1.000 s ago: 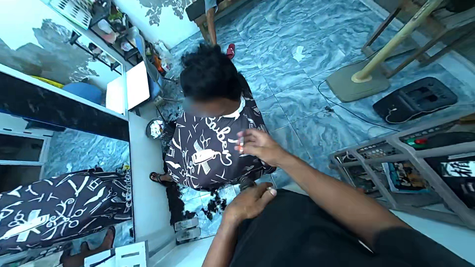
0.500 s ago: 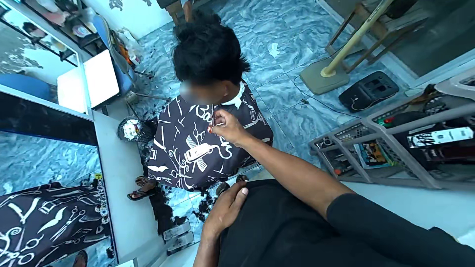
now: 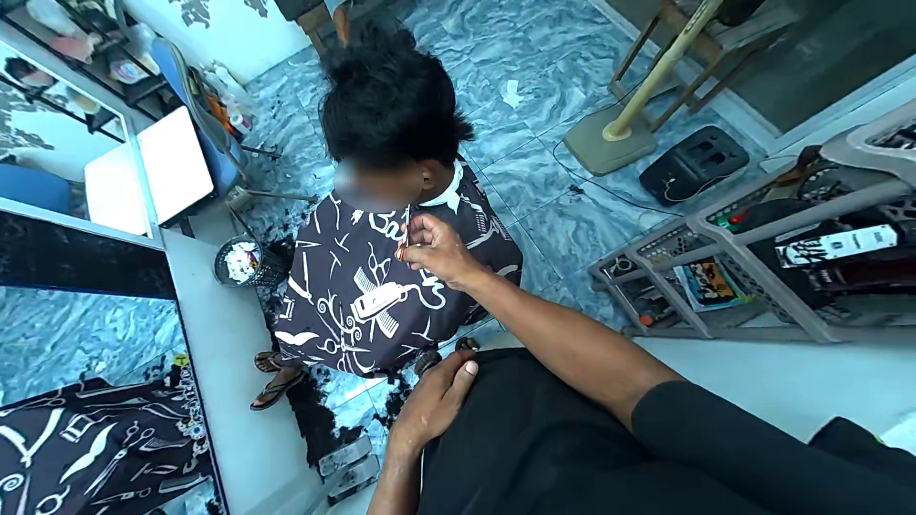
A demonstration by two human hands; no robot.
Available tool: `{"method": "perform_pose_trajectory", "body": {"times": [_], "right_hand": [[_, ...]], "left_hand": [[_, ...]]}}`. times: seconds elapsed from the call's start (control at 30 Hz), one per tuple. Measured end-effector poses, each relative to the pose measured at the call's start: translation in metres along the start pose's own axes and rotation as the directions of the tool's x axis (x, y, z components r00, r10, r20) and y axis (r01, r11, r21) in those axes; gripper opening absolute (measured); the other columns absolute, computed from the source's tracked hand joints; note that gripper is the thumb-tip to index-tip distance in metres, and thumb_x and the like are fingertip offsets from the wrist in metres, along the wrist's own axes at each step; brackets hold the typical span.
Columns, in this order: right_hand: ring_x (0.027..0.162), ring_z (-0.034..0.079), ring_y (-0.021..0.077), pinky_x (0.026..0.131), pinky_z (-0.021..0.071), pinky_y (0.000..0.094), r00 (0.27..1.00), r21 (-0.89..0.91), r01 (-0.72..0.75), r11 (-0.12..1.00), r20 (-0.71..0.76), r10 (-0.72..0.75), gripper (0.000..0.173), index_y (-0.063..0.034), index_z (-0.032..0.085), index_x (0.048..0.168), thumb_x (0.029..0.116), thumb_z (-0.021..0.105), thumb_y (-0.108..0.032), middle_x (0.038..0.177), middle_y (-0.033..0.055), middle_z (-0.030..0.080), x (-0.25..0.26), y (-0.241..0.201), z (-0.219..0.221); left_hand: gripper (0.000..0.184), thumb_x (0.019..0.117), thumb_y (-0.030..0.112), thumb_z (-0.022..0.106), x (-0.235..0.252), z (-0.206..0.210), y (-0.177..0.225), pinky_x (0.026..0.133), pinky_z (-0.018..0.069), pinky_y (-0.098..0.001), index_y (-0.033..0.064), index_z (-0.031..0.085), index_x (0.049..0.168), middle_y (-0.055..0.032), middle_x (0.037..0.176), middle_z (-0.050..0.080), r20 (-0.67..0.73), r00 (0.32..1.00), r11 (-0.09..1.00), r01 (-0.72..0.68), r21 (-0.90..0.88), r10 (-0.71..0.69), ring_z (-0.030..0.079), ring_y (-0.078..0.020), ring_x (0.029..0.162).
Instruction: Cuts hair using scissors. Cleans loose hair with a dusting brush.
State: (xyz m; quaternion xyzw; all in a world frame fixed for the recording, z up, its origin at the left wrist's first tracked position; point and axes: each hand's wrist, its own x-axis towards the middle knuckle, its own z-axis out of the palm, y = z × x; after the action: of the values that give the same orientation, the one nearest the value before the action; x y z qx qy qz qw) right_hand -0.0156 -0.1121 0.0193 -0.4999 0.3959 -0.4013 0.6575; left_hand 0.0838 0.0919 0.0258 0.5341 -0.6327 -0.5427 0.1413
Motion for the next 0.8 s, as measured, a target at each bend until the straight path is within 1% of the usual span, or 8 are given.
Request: {"method": "perform_pose_trajectory", "body": {"times": [0.1,0.3,0.37,0.47,0.57,0.7,0.77,0.8], "right_hand": [[0.075,0.069,0.0234,0.063,0.0602,0.0386,1.000,-0.012,-0.016,1.000,0.018,0.016,0.043,-0.0002,0.056,0.125,0.0864,0.073,-0.006,0.098,0.0159,0.071,0.000,0.003,0.000],[0.080,0.071,0.0237,0.064,0.0607,0.0385,0.999,0.029,-0.032,0.999,0.019,0.031,0.042,-0.0007,0.057,0.125,0.0866,0.072,-0.006,0.101,0.0156,0.071,-0.002,0.002,0.003],[0.078,0.069,0.0231,0.062,0.0590,0.0369,0.999,0.030,-0.034,0.999,0.024,0.033,0.040,-0.0024,0.056,0.125,0.0883,0.071,-0.006,0.100,0.0150,0.071,-0.006,0.004,0.004],[0.078,0.070,0.0233,0.064,0.0605,0.0377,1.000,0.054,-0.023,0.998,0.022,0.022,0.043,-0.0007,0.056,0.125,0.0863,0.074,-0.006,0.099,0.0151,0.071,-0.003,0.005,0.005],[0.077,0.070,0.0239,0.062,0.0598,0.0376,0.999,0.057,-0.034,0.998,0.024,0.033,0.041,-0.0015,0.056,0.125,0.0872,0.071,-0.005,0.099,0.0156,0.071,-0.004,0.006,0.005],[0.079,0.071,0.0245,0.064,0.0611,0.0390,0.999,0.068,-0.038,0.997,0.014,0.037,0.042,-0.0011,0.056,0.126,0.0869,0.072,-0.005,0.099,0.0152,0.071,-0.002,0.002,0.006],[0.078,0.069,0.0240,0.062,0.0590,0.0373,0.999,0.064,-0.034,0.997,0.018,0.033,0.039,-0.0026,0.057,0.124,0.0883,0.071,-0.005,0.098,0.0146,0.071,-0.006,0.001,0.006],[0.077,0.068,0.0234,0.061,0.0582,0.0363,0.999,0.061,-0.026,0.998,0.022,0.025,0.038,-0.0034,0.057,0.124,0.0887,0.071,-0.006,0.098,0.0140,0.071,-0.007,0.002,0.006]], "left_hand": [[0.059,0.1092,0.053,0.030,0.001,-0.001,0.000,0.104,0.0524,-0.0414,0.0119,0.060,0.140,-0.0058,0.124,0.070,0.016,1.000,1.000,0.008,0.001,-0.008,0.066,-0.0122,0.115],[0.059,0.1093,0.052,0.030,0.001,-0.003,-0.002,0.103,0.0528,-0.0415,0.0115,0.059,0.141,-0.0059,0.124,0.070,0.020,1.000,1.000,0.002,0.011,-0.003,0.066,-0.0120,0.115],[0.060,0.1093,0.053,0.029,0.000,-0.004,-0.002,0.103,0.0527,-0.0412,0.0117,0.059,0.141,-0.0060,0.124,0.070,0.023,1.000,1.000,0.004,0.007,-0.005,0.066,-0.0121,0.115],[0.060,0.1092,0.053,0.030,0.000,-0.004,-0.004,0.103,0.0527,-0.0409,0.0122,0.059,0.141,-0.0060,0.124,0.070,0.022,1.000,1.000,0.008,0.009,-0.009,0.066,-0.0119,0.115],[0.059,0.1094,0.052,0.030,0.001,-0.006,-0.002,0.103,0.0526,-0.0406,0.0121,0.060,0.141,-0.0056,0.125,0.070,0.030,1.000,1.000,0.003,0.018,-0.003,0.066,-0.0114,0.115],[0.055,0.1105,0.049,0.031,0.001,-0.008,-0.009,0.107,0.0507,-0.0383,0.0137,0.068,0.133,-0.0029,0.125,0.071,0.035,0.994,0.995,-0.100,0.009,0.100,0.065,-0.0097,0.119],[0.053,0.1105,0.047,0.034,0.000,-0.010,-0.011,0.108,0.0497,-0.0379,0.0132,0.071,0.128,-0.0032,0.124,0.071,0.054,0.983,0.983,-0.175,-0.051,0.178,0.063,-0.0118,0.120],[0.054,0.1103,0.047,0.035,0.000,-0.012,-0.011,0.111,0.0477,-0.0390,0.0113,0.072,0.127,-0.0049,0.128,0.070,0.074,0.971,0.970,-0.218,-0.105,0.226,0.061,-0.0146,0.125]]}}
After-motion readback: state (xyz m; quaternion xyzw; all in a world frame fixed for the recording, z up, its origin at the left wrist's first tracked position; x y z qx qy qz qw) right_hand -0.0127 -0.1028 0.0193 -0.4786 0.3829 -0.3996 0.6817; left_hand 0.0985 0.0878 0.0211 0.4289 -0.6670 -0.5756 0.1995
